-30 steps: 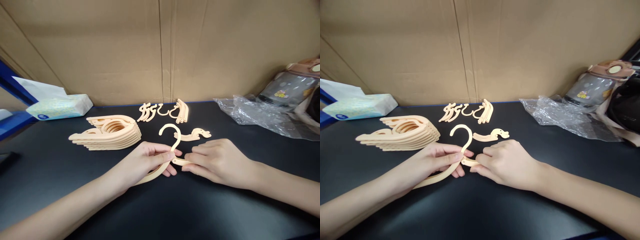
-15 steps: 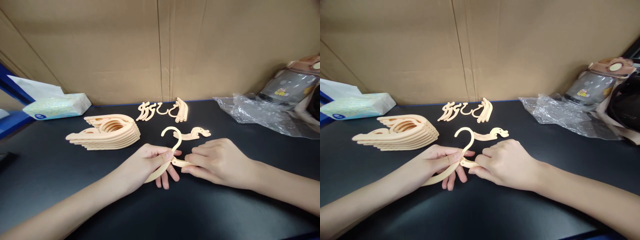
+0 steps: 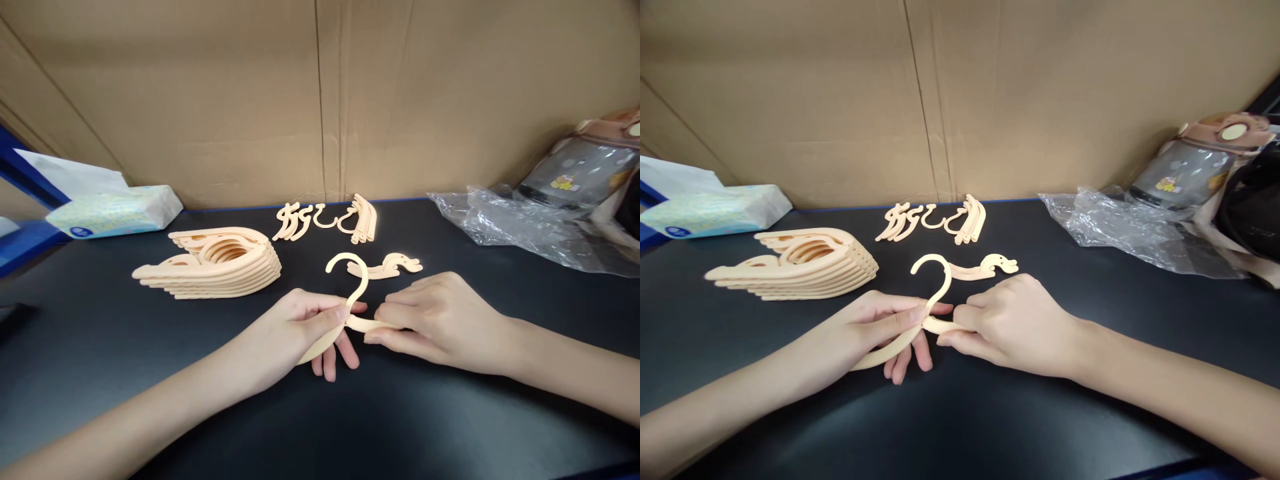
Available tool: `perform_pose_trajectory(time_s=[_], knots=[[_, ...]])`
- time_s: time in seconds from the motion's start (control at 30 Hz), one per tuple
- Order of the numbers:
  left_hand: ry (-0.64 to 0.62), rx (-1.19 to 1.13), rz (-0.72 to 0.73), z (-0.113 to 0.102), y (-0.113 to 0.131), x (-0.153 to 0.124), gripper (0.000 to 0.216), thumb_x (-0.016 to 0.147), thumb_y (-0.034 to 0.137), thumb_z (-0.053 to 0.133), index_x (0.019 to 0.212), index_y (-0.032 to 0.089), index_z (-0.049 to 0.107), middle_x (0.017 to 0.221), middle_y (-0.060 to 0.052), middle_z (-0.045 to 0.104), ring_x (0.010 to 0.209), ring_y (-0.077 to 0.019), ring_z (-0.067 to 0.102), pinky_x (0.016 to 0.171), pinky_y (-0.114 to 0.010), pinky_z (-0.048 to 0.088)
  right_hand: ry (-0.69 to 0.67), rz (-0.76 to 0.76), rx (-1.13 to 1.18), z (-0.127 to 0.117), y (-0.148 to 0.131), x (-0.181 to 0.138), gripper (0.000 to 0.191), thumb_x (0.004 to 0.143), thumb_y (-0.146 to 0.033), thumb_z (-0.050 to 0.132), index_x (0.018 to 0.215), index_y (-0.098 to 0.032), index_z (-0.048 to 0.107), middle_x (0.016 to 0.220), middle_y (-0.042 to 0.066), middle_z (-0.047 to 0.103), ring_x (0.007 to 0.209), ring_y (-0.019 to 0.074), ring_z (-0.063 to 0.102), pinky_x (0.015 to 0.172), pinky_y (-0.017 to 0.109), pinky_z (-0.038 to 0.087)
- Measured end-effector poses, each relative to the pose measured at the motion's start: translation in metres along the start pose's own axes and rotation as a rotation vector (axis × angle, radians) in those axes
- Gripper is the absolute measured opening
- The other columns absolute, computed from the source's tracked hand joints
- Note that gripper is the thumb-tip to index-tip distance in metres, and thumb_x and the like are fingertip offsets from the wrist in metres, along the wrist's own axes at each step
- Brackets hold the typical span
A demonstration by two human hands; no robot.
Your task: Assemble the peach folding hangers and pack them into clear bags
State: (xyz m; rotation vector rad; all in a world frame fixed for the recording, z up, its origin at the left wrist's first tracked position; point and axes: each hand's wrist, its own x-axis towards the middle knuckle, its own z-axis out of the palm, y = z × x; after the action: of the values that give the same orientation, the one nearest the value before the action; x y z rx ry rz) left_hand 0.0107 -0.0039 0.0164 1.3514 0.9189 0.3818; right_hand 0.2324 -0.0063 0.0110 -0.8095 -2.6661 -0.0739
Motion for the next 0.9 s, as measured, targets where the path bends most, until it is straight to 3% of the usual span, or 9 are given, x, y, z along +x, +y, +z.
perform_pose_trajectory(time_s=[0.3,0.5,0.63,0.73,0.9], knots=[[-0.039,0.025,-0.021,-0.0004,0.0019,-0.0018,0.041,0.091,0.049,0.049,0.101,0.013,0.065,0.069,-0.004,0.068,0.049,-0.0102,0.056,0.048,-0.02,0.042,-0.011,-0.009,0.041,-0.0005,0.0019,0.0001,0.041,0.099,-0.038,0.043,0.069,-0.018,0.064,0.054,-0.003,0.058,0.047,0.0086,0.049,0.049,0.026,0.026],[-0.045,0.063,-0.009,-0.0018,-0.0008,-0.0024,0.04,0.095,0.045,0.046,0.074,0.014,0.059,0.069,-0.003,0.069,0.049,-0.0077,0.055,0.048,-0.018,0.043,0.078,-0.059,-0.011,0.0014,0.0048,0.0016,0.035,0.095,-0.038,0.05,0.072,-0.016,0.064,0.06,-0.002,0.058,0.053,0.0112,0.049,0.053,0.026,0.031],[-0.037,0.075,0.018,-0.0013,-0.002,-0.0013,0.04,0.096,0.042,0.044,0.072,0.014,0.058,0.065,-0.001,0.067,0.046,-0.0073,0.053,0.046,-0.017,0.041,0.167,-0.095,-0.077,-0.0003,0.0051,0.004,0.031,0.094,-0.035,0.052,0.072,-0.016,0.062,0.067,0.002,0.059,0.063,0.0144,0.05,0.059,0.028,0.035],[-0.022,0.087,0.031,-0.0003,-0.0011,-0.0019,0.04,0.096,0.042,0.044,0.069,0.015,0.056,0.06,0.001,0.064,0.045,-0.0063,0.052,0.045,-0.016,0.039,0.196,-0.104,-0.15,-0.0009,0.0056,0.0041,0.028,0.093,-0.036,0.054,0.075,-0.016,0.062,0.083,0.006,0.065,0.075,0.0177,0.054,0.067,0.031,0.038],[-0.032,0.162,-0.026,-0.0008,0.0019,-0.0039,0.034,0.092,0.046,0.052,0.08,0.015,0.06,0.059,0.004,0.061,0.044,-0.0049,0.049,0.043,-0.015,0.034,0.275,-0.1,-0.259,-0.0008,0.0057,0.003,0.025,0.091,-0.039,0.057,0.081,-0.017,0.062,0.094,0.008,0.065,0.084,0.0192,0.053,0.077,0.034,0.039]])
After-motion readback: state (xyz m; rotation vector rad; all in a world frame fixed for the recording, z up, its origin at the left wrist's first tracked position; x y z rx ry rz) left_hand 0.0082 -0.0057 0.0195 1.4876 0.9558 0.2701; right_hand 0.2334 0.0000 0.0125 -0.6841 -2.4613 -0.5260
